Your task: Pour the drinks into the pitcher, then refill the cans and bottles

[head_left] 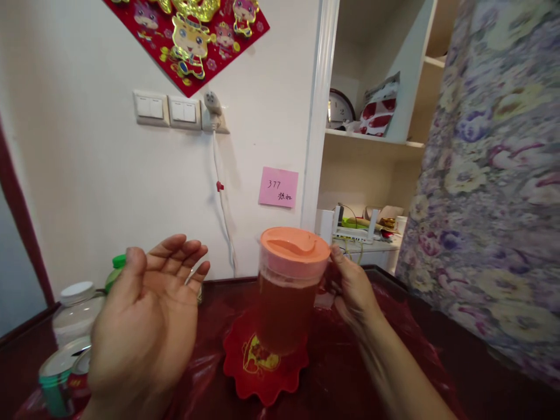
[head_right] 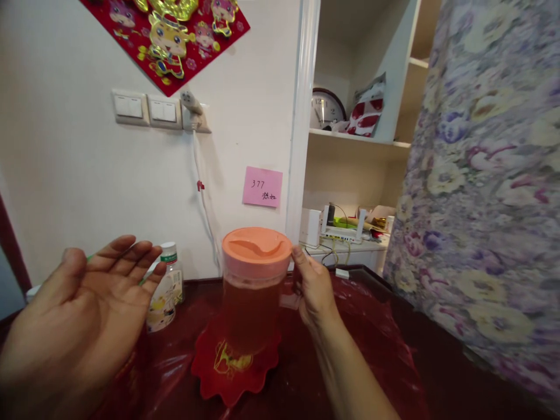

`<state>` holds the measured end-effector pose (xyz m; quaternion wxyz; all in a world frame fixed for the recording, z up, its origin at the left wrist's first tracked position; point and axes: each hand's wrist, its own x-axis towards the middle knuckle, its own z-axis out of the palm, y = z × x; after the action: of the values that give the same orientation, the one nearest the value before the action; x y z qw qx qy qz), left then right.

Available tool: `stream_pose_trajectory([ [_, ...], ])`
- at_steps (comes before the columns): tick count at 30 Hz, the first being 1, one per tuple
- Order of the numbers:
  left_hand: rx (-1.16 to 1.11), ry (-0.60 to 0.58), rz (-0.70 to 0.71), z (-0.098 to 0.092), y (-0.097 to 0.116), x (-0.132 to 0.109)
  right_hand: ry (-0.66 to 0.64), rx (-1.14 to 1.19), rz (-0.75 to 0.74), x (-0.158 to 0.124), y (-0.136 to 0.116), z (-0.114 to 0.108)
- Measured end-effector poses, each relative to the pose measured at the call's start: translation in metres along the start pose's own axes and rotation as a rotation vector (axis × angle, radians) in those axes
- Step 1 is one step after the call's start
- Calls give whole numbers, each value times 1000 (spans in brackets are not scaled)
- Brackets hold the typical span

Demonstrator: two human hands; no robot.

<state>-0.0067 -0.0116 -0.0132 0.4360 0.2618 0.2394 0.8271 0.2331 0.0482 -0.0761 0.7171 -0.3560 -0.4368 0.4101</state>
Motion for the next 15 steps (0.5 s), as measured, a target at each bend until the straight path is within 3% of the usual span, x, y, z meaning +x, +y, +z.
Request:
stream_pose_trajectory([
  [7,-38,-2,-1,3,1,0,133,10,-15,6,-25,-40],
  [15,-42,-21,27,2,0,4,279,-22,-1,-4,-2,-100],
])
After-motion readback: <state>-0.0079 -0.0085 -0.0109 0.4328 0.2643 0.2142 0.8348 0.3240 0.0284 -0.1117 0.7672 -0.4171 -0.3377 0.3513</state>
